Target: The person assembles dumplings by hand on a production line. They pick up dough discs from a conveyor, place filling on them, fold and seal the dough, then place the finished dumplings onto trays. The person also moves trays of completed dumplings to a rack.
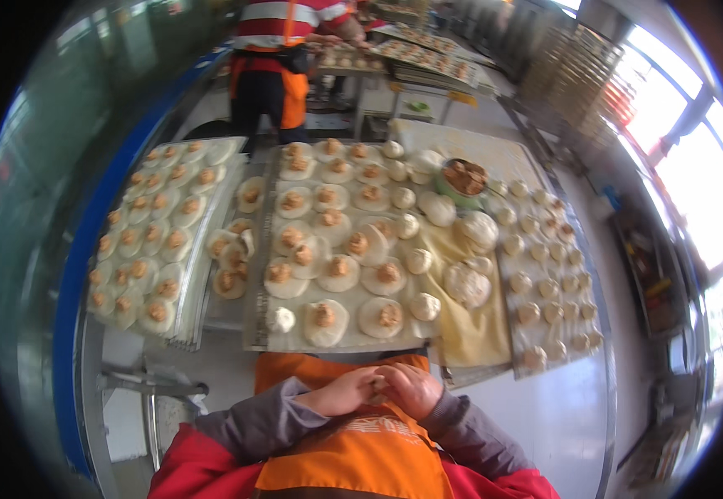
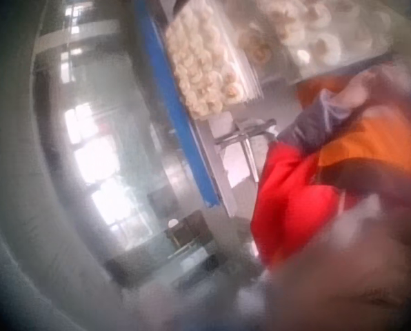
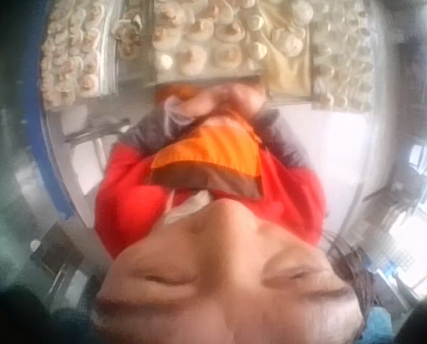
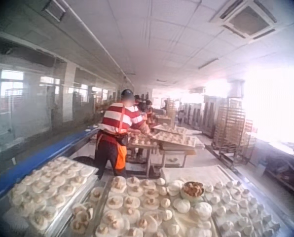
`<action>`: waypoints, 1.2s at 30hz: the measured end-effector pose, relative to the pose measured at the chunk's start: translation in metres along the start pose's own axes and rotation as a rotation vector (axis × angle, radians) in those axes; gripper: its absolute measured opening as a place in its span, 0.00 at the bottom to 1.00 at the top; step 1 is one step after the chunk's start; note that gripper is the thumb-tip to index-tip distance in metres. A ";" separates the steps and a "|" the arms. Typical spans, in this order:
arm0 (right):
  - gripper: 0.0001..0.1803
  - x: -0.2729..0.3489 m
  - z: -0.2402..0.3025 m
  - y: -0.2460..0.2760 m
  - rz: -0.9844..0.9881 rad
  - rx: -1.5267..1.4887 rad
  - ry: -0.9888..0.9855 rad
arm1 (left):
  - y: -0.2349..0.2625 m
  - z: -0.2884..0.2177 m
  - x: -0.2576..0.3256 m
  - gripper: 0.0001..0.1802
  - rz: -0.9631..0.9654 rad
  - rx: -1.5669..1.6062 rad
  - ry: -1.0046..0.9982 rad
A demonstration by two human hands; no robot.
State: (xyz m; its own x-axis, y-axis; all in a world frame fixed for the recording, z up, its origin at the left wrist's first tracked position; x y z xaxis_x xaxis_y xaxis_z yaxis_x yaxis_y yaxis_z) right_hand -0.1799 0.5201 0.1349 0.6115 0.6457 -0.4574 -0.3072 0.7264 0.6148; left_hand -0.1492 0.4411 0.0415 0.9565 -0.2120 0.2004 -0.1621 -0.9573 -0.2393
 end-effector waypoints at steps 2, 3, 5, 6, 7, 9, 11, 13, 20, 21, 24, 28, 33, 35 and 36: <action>0.13 0.000 -0.008 -0.007 0.035 -0.008 -0.107 | -0.002 0.016 -0.003 0.21 0.028 0.117 0.137; 0.11 -0.002 -0.009 -0.003 -0.021 0.035 -0.112 | 0.007 0.020 -0.004 0.21 -0.078 0.098 0.109; 0.09 -0.007 -0.005 -0.002 -0.065 0.100 -0.061 | 0.018 0.017 -0.004 0.22 -0.177 0.017 -0.052; 0.08 -0.010 -0.003 0.000 -0.102 0.116 -0.039 | 0.016 0.019 -0.005 0.23 -0.155 -0.003 -0.082; 0.09 -0.012 0.003 -0.004 -0.053 0.140 0.024 | 0.015 0.013 -0.003 0.20 -0.166 -0.005 -0.182; 0.10 -0.017 0.007 -0.001 -0.103 0.129 0.050 | 0.016 0.012 -0.003 0.15 -0.182 0.048 -0.215; 0.12 -0.020 0.009 -0.005 -0.070 0.128 0.043 | 0.015 0.007 -0.003 0.11 -0.191 -0.035 -0.247; 0.12 -0.021 0.012 -0.012 -0.008 0.165 0.086 | 0.021 0.000 -0.004 0.07 -0.234 -0.116 -0.218; 0.10 -0.025 0.001 -0.015 0.022 0.078 -0.027 | 0.032 -0.017 0.005 0.13 -0.245 0.305 0.182; 0.11 -0.026 0.003 -0.015 0.011 0.116 0.023 | 0.033 -0.001 0.012 0.15 -0.373 0.672 0.424; 0.12 -0.030 0.008 -0.019 0.014 0.179 0.106 | 0.030 -0.009 0.012 0.16 -0.344 0.430 0.271; 0.14 -0.033 0.014 -0.022 0.013 0.128 0.172 | 0.029 -0.001 0.016 0.19 -0.351 0.478 0.251; 0.14 -0.031 0.019 -0.025 0.015 0.102 0.223 | 0.036 -0.003 0.010 0.23 -0.331 0.299 0.196; 0.11 -0.030 0.010 -0.031 0.064 0.083 0.125 | 0.038 -0.004 0.011 0.24 -0.336 0.289 0.177; 0.12 -0.031 0.010 -0.028 0.008 0.093 0.126 | 0.040 0.003 0.013 0.25 -0.370 0.360 0.237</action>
State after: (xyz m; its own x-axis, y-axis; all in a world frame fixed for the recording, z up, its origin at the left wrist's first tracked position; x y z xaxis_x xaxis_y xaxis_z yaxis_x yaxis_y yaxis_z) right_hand -0.1834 0.4772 0.1383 0.5113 0.6800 -0.5255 -0.2396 0.7000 0.6728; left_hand -0.1428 0.4007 0.0317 0.8465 0.0466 0.5304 0.3062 -0.8576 -0.4133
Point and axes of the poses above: each hand's wrist, its own x-axis away from the middle knuckle, its own y-axis out of the back of the hand, z = x × y, the point moved 9 cm from there along -x, towards the middle knuckle, and after that the axes turned 15 degrees about -z, right-handed, at the moved point
